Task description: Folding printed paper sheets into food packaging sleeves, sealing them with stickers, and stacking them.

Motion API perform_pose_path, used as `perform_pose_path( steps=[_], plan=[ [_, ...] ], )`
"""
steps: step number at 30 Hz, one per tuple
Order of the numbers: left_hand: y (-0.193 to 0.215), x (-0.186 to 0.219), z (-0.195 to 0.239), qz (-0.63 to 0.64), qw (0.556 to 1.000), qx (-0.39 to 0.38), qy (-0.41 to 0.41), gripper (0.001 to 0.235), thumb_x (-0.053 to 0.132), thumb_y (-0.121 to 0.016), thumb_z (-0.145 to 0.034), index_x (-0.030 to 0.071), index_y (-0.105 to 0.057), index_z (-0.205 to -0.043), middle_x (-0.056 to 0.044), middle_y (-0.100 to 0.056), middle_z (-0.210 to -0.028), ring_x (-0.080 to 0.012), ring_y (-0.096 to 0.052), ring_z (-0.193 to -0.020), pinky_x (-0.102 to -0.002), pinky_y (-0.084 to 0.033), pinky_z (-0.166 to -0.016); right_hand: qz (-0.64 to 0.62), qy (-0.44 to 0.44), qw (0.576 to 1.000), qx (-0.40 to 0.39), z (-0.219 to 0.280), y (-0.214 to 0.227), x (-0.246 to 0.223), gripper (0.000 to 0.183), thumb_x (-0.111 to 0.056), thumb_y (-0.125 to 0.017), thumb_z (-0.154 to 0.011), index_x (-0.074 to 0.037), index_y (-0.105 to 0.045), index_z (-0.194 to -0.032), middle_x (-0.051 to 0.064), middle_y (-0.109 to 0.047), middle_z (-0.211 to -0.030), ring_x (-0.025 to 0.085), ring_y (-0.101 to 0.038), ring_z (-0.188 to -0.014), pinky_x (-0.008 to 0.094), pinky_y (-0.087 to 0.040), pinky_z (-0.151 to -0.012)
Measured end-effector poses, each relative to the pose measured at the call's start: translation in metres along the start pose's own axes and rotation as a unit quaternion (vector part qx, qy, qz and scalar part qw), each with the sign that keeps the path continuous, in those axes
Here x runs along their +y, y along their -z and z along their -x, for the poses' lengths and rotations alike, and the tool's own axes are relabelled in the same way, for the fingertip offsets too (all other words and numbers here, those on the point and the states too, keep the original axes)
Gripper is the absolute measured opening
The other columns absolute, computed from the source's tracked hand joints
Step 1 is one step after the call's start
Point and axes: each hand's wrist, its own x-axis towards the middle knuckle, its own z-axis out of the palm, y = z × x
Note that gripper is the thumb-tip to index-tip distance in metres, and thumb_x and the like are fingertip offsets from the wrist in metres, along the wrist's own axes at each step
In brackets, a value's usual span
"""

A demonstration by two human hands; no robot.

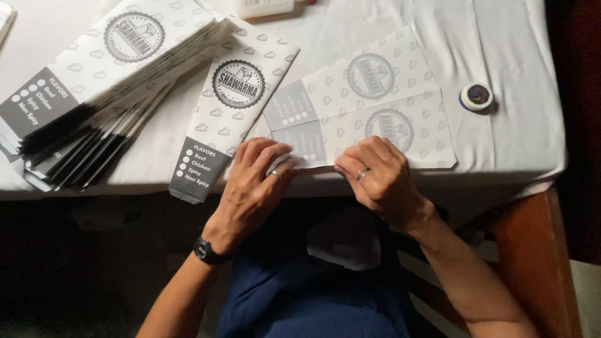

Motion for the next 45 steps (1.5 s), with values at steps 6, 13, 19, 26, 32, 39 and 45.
perform_pose_path(
  steps=[6,13,19,26,32,39,45],
  plan=[
    [-0.003,-0.006,0.010,0.023,0.999,0.017,0.042,0.015,0.007,-0.063,-0.101,0.005,-0.072,-0.090,-0.011,-0.067,-0.090,-0.0299,-0.065,-0.083,-0.042,-0.055,-0.082,0.012,0.035,0.999,-0.017,0.002,0.001,0.001,0.014,-0.004,-0.061,-0.100,-0.003,-0.070,-0.089,0.008,-0.057,-0.086,0.026,-0.058,-0.076,0.036,-0.049,-0.068],
    [-0.007,-0.009,0.015,0.104,0.984,0.031,0.144,0.010,0.008,-0.077,-0.093,0.003,-0.074,-0.085,-0.009,-0.071,-0.088,-0.0288,-0.068,-0.083,-0.038,-0.056,-0.079,-0.015,-0.016,1.000,-0.019,0.007,0.000,0.001,0.007,-0.002,-0.067,-0.095,-0.005,-0.073,-0.091,0.009,-0.059,-0.092,0.028,-0.057,-0.084,0.039,-0.048,-0.078],
    [-0.008,-0.009,0.012,0.087,0.981,0.025,0.172,0.013,0.007,-0.080,-0.091,0.003,-0.073,-0.080,-0.008,-0.069,-0.085,-0.0283,-0.065,-0.080,-0.037,-0.055,-0.076,-0.146,-0.166,0.975,-0.018,-0.005,0.003,0.001,0.012,-0.006,-0.075,-0.096,-0.006,-0.073,-0.084,0.005,-0.057,-0.075,0.027,-0.057,-0.071,0.035,-0.053,-0.071],
    [-0.008,-0.001,0.003,0.090,0.962,0.021,0.259,0.017,0.011,-0.080,-0.089,0.005,-0.071,-0.076,-0.007,-0.065,-0.083,-0.0295,-0.062,-0.082,-0.036,-0.051,-0.077,-0.237,-0.272,0.929,-0.077,-0.020,0.007,0.012,0.008,-0.006,-0.083,-0.086,-0.010,-0.077,-0.081,0.005,-0.061,-0.066,0.021,-0.061,-0.061,0.032,-0.052,-0.062],
    [-0.005,0.001,-0.003,0.096,0.947,-0.007,0.306,0.017,0.012,-0.081,-0.087,0.005,-0.071,-0.075,-0.007,-0.063,-0.083,-0.0291,-0.061,-0.083,-0.036,-0.049,-0.077,-0.256,-0.305,0.911,-0.106,-0.027,0.010,0.015,0.007,-0.005,-0.083,-0.083,-0.010,-0.079,-0.082,0.004,-0.063,-0.063,0.018,-0.062,-0.059,0.029,-0.050,-0.060],
    [-0.006,0.000,0.000,0.084,0.944,-0.015,0.319,0.018,0.014,-0.080,-0.088,0.007,-0.069,-0.076,-0.005,-0.063,-0.087,-0.0278,-0.061,-0.086,-0.035,-0.050,-0.079,-0.263,-0.312,0.902,-0.138,-0.034,0.012,0.018,0.008,-0.004,-0.082,-0.081,-0.011,-0.079,-0.083,0.005,-0.060,-0.060,0.018,-0.059,-0.056,0.029,-0.050,-0.058],
    [-0.009,-0.001,0.001,0.071,0.947,-0.038,0.312,0.019,0.012,-0.078,-0.089,0.007,-0.066,-0.075,-0.004,-0.060,-0.088,-0.0269,-0.060,-0.089,-0.035,-0.048,-0.078,-0.247,-0.298,0.910,-0.149,-0.023,0.009,0.020,0.008,-0.006,-0.081,-0.084,-0.013,-0.080,-0.087,0.003,-0.057,-0.063,0.017,-0.058,-0.059,0.030,-0.051,-0.060]
  ],
)
